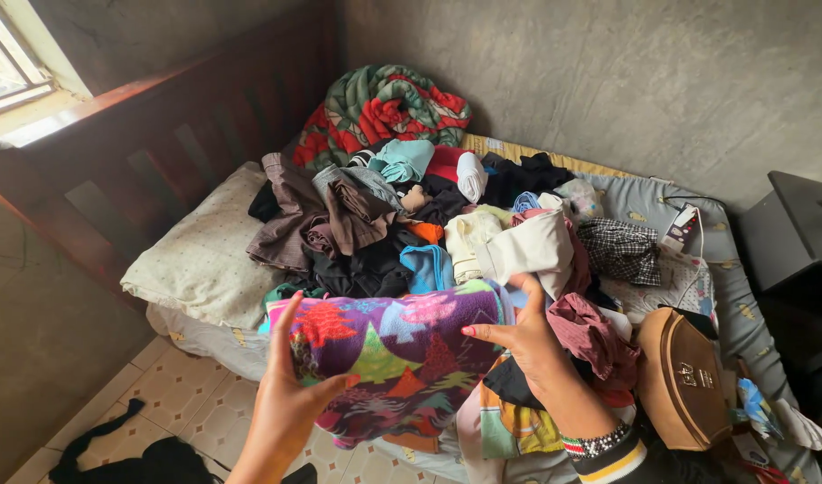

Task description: The person folds items of clothing by hand, including a patterned towel and a pair of trousers, and places them into a storage cupboard.

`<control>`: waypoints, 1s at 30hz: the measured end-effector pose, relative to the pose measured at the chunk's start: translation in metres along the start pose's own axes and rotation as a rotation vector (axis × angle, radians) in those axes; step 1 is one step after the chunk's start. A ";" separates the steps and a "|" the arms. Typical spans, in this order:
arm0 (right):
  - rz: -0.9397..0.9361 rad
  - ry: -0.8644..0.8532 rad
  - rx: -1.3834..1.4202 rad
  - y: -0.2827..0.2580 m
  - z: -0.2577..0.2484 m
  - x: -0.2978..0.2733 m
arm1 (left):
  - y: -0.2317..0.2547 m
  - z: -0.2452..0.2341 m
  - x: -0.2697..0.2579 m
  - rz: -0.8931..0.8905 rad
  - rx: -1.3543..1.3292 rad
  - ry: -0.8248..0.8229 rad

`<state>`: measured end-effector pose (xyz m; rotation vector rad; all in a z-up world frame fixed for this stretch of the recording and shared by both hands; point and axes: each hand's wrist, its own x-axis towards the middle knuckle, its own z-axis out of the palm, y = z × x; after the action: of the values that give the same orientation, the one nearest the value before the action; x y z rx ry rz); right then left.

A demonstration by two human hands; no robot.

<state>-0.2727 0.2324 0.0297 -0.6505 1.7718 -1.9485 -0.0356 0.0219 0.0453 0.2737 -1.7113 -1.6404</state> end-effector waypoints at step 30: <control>0.311 -0.463 0.069 0.038 -0.004 -0.017 | 0.071 -0.016 0.032 -0.492 0.764 -0.084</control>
<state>-0.2616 0.2426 -0.0091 -0.6886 1.4157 -1.4967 -0.0249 0.0017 0.1219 1.0689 -2.4172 -1.2314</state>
